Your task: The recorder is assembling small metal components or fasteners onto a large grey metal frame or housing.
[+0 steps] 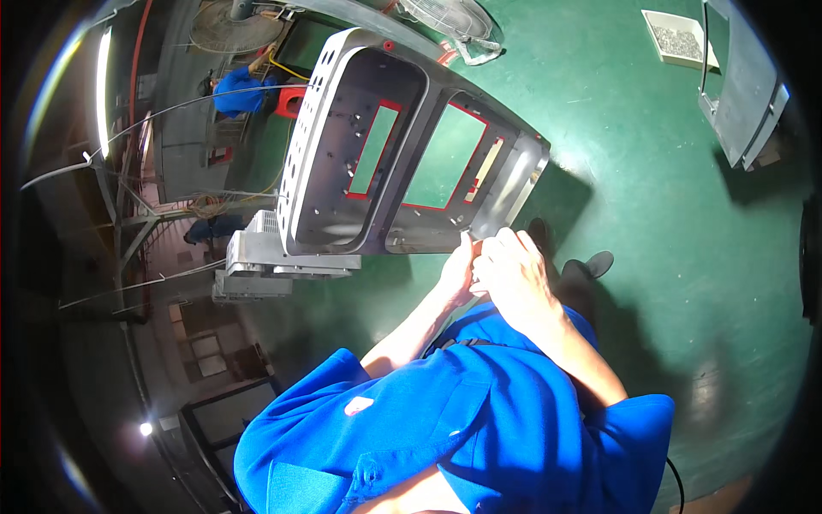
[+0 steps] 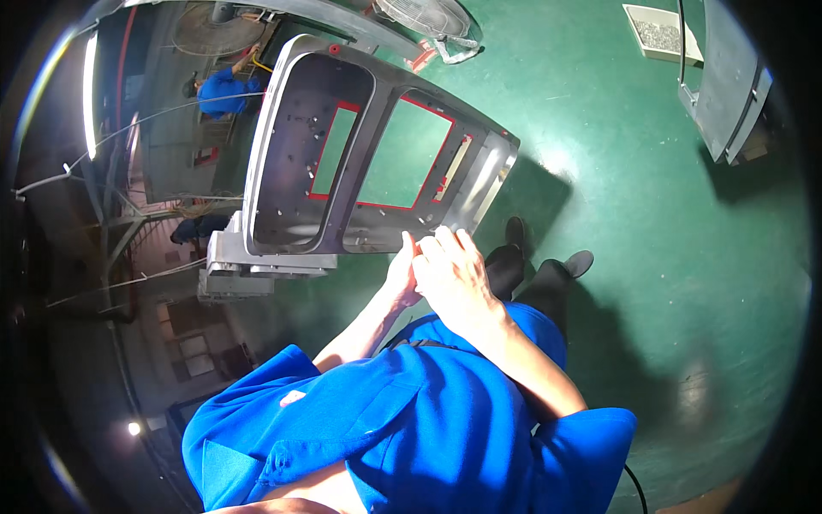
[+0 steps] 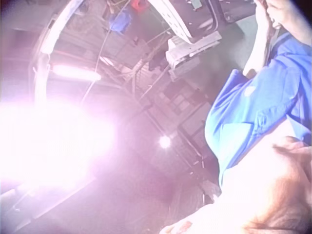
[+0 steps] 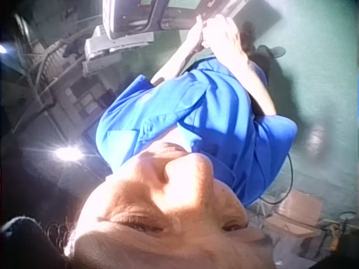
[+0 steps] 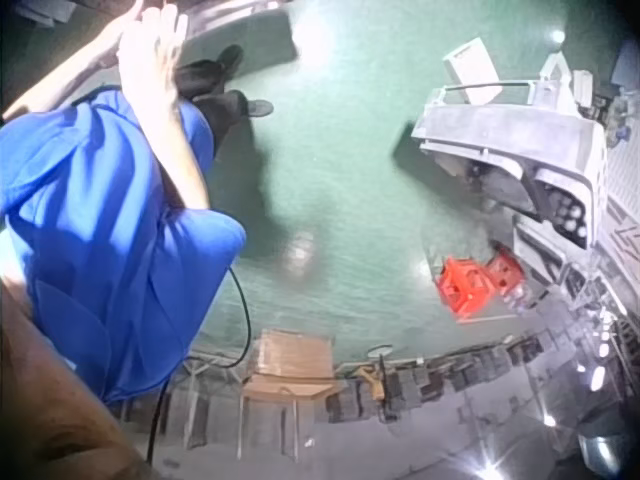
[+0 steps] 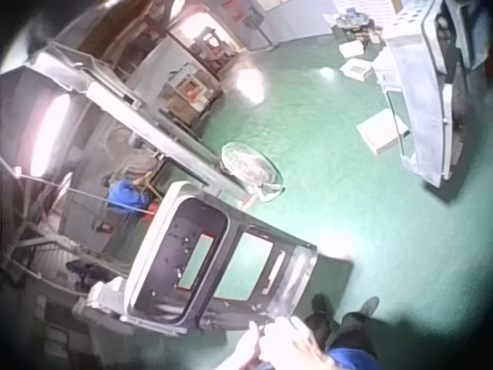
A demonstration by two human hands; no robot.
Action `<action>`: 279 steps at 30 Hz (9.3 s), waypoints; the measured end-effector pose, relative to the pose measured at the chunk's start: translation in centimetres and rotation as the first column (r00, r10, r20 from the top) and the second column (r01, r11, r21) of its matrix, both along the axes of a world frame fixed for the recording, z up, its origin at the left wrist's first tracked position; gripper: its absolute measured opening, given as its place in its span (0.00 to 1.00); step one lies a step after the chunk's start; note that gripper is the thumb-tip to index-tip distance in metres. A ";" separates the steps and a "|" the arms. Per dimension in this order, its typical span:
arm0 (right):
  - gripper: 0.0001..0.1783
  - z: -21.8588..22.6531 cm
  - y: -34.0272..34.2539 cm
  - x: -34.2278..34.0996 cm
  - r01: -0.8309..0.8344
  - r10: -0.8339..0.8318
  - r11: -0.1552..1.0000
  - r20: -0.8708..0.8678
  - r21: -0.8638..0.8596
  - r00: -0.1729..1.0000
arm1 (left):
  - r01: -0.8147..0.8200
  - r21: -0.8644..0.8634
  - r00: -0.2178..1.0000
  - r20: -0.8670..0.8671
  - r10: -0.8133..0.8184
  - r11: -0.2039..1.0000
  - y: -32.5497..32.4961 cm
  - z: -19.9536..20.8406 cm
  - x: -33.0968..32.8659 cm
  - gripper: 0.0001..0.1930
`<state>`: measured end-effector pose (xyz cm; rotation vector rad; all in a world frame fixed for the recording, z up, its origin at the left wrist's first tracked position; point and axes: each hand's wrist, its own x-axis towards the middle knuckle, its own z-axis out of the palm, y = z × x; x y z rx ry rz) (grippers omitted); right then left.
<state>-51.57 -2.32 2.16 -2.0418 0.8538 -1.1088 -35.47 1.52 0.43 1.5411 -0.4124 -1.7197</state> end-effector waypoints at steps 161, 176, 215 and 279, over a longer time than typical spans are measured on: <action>0.05 -11.4 -27.9 13.1 -0.094 -0.249 0.801 0.472 0.591 0.846 | -0.457 -0.364 0.888 -0.244 0.390 0.812 -14.7 7.4 14.0 0.12; 0.09 -3.2 -26.9 6.4 -0.275 -0.222 0.767 0.642 0.580 0.734 | -0.143 -0.473 0.899 0.305 0.313 0.870 -16.3 9.8 4.4 0.15; 0.05 3.8 -28.7 -36.1 0.248 -0.305 0.929 0.192 0.274 0.933 | 0.000 -0.202 0.910 -0.405 -0.083 0.979 -31.7 0.5 -37.9 0.13; 0.10 -11.4 -37.1 -46.8 0.080 -0.203 0.834 0.169 0.546 0.964 | 0.920 0.126 0.390 -0.221 -0.894 0.371 -47.1 -7.1 -43.4 0.19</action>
